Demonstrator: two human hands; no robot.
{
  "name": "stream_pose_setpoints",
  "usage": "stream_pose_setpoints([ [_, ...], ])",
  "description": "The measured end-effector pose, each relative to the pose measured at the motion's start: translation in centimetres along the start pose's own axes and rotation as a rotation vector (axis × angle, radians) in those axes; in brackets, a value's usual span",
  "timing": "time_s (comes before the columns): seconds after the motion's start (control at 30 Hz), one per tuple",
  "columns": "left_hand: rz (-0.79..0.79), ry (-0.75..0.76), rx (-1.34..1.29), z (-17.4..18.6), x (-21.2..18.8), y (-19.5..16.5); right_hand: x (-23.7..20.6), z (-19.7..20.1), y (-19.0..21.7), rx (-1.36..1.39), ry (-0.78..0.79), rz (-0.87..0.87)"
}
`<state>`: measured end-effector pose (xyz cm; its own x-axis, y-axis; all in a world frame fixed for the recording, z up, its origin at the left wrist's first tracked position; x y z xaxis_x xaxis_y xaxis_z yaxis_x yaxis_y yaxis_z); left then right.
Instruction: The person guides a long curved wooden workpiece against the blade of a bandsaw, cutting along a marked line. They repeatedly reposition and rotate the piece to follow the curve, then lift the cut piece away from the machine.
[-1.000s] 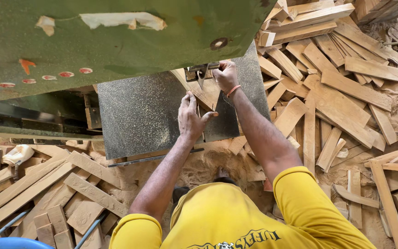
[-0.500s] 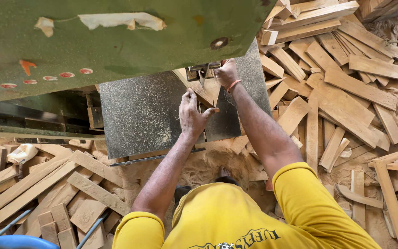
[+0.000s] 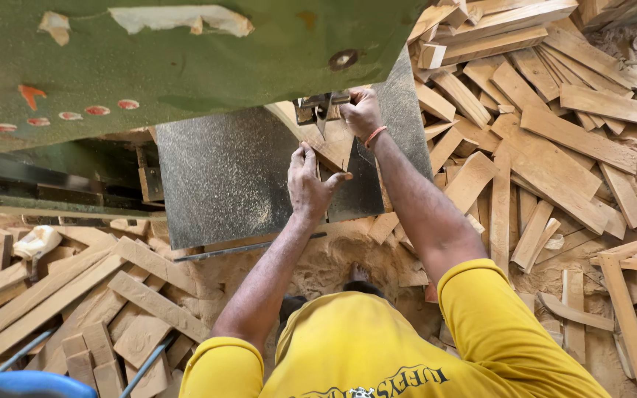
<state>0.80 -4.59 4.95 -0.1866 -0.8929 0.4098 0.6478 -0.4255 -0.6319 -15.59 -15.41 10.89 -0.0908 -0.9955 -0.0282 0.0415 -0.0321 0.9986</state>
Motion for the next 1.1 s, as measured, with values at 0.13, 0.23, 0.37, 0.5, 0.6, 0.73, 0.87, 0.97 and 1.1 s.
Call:
stream_pose_setpoints([
  [0.13,0.002,0.004,0.018,0.2,-0.1,-0.1,0.2,0.0,-0.1,0.014,-0.019,-0.007],
  [0.23,0.045,0.026,-0.001,0.1,0.2,-0.2,0.2,-0.1,0.3,-0.004,-0.022,0.056],
  [0.37,0.033,-0.004,0.004,0.1,0.7,-0.2,0.4,-0.4,1.3,-0.024,-0.012,0.039],
  [0.5,0.047,-0.01,0.001,-0.2,0.8,-0.1,1.1,-0.4,1.4,-0.101,-0.058,-0.032],
  [0.6,0.045,-0.014,-0.003,-0.3,0.9,0.0,1.5,-0.3,0.9,-0.14,-0.066,-0.001],
  [0.73,0.037,-0.025,0.007,-0.5,1.1,0.1,1.9,-0.2,0.6,-0.178,-0.069,0.008],
  [0.87,0.057,-0.014,-0.01,-0.6,1.2,0.2,1.9,-0.1,0.9,-0.178,-0.032,0.082],
  [0.97,0.153,0.039,-0.101,-0.7,0.9,0.3,0.9,-0.1,1.7,-0.148,-0.02,-0.038],
  [1.1,0.047,-0.031,0.003,-0.6,0.0,-0.7,-0.3,-0.1,2.4,-0.084,-0.001,-0.047],
])
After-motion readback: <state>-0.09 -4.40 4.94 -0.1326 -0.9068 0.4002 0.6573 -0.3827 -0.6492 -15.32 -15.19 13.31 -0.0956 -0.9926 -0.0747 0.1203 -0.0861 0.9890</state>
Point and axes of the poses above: each hand's wrist, its own x-axis towards the middle knuckle, its own z-axis out of the back of the hand, y = z × x, the point moved 2 cm from there along x, towards the middle knuckle, and after that the axes turned 6 degrees about -z, right-handed, at the moved point
